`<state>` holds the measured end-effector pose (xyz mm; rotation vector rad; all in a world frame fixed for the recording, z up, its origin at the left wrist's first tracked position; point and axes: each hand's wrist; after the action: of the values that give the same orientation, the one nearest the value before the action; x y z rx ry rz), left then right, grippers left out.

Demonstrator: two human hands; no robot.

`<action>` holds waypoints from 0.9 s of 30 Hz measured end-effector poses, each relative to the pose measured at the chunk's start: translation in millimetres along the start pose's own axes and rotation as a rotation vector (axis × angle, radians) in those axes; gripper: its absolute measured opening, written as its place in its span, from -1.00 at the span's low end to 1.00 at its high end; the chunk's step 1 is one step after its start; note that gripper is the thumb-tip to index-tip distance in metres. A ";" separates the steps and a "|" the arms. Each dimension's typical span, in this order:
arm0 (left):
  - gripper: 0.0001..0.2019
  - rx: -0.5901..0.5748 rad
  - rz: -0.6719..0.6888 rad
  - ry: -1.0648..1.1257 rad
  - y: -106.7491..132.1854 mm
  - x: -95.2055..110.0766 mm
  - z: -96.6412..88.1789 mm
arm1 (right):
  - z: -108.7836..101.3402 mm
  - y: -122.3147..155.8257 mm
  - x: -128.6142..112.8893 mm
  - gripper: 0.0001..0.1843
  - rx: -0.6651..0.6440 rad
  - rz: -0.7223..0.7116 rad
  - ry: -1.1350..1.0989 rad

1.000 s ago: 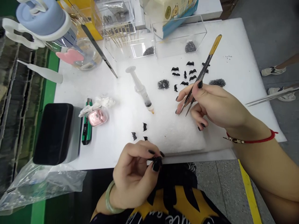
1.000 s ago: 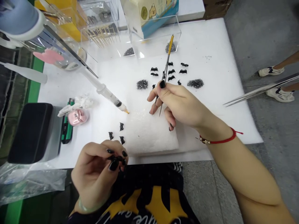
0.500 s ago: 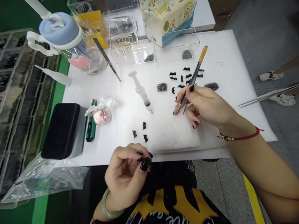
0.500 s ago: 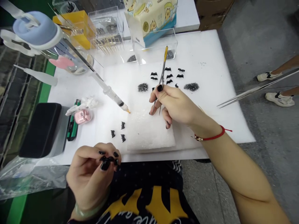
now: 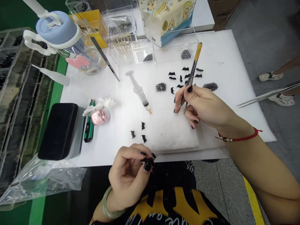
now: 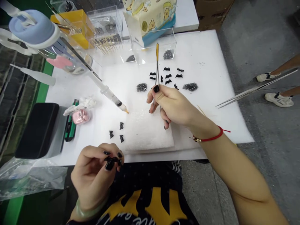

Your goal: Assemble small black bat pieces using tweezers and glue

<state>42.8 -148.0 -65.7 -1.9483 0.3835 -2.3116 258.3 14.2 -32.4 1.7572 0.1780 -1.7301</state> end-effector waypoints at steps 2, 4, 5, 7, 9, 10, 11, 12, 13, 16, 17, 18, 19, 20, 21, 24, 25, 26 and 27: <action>-0.72 -0.002 0.005 -0.007 -1.1 0.1 0.8 | 0.9 -0.4 0.5 -0.58 0.015 -0.004 0.004; -0.73 0.001 0.007 -0.017 -2.1 0.4 1.6 | 1.3 -0.6 2.0 -0.57 0.029 -0.012 0.019; -0.73 0.003 0.005 -0.021 -2.5 0.7 2.0 | 1.3 -0.7 2.8 -0.58 0.034 -0.011 0.028; -0.73 0.008 -0.001 -0.026 -3.3 1.1 3.0 | 1.0 -0.7 3.7 -0.59 0.041 0.000 0.038; -0.74 0.017 -0.004 -0.031 -3.9 1.6 3.8 | 0.3 -0.5 3.4 -0.59 0.047 0.019 0.035; -0.74 0.021 -0.004 -0.033 -4.0 1.7 4.1 | -0.1 -0.2 2.9 -0.58 0.053 0.024 0.034; -0.74 0.023 -0.004 -0.036 -4.1 1.9 4.2 | -0.4 0.0 2.4 -0.58 0.054 0.027 0.035; -0.74 0.023 -0.006 -0.040 -4.0 2.1 4.2 | -0.6 0.3 1.8 -0.57 0.050 0.029 0.036; -0.74 0.022 -0.008 -0.046 -3.7 2.3 4.0 | -0.8 0.6 1.2 -0.57 0.044 0.031 0.038; -0.76 0.027 -0.018 -0.063 -2.0 2.5 3.8 | -1.2 1.0 0.4 -0.58 0.022 0.026 0.014; -0.76 0.029 -0.024 -0.064 -1.2 2.5 4.0 | -1.4 0.9 0.2 -0.59 0.013 0.027 -0.002; -0.76 0.030 -0.031 -0.063 -0.3 2.3 4.5 | -1.7 0.9 0.0 -0.60 0.004 0.029 -0.019; -0.76 0.029 -0.037 -0.060 0.5 2.1 5.2 | -2.1 0.9 -0.2 -0.61 -0.003 0.035 -0.034; -0.76 0.027 -0.044 -0.055 1.2 1.8 6.0 | -2.5 1.0 -0.4 -0.62 -0.008 0.041 -0.048; -0.76 0.022 -0.051 -0.051 1.6 1.5 6.8 | -3.1 1.3 -0.5 -0.63 -0.009 0.048 -0.058; -0.76 0.003 -0.050 -0.053 -0.2 0.2 8.1 | -5.7 2.7 0.3 -0.64 -0.010 0.066 -0.084; -0.75 -0.006 -0.041 -0.060 -2.0 -0.3 8.0 | -6.8 3.4 1.1 -0.64 -0.011 0.071 -0.093; -0.75 -0.021 -0.030 -0.067 -4.4 -0.7 7.9 | -8.1 4.2 2.0 -0.64 -0.017 0.077 -0.101; -0.75 -0.039 -0.015 -0.070 -7.1 -1.0 7.8 | -9.4 5.1 2.9 -0.64 -0.023 0.083 -0.110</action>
<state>51.2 -141.9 -63.8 -2.0510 0.4127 -2.2537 269.3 14.2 -34.1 1.6253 0.0757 -1.7527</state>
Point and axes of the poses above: each hand's wrist, its own y-axis away from the middle knuckle, its own z-axis out of the palm, x = y × z, and after that the axes turned 8 degrees about -x, right-handed
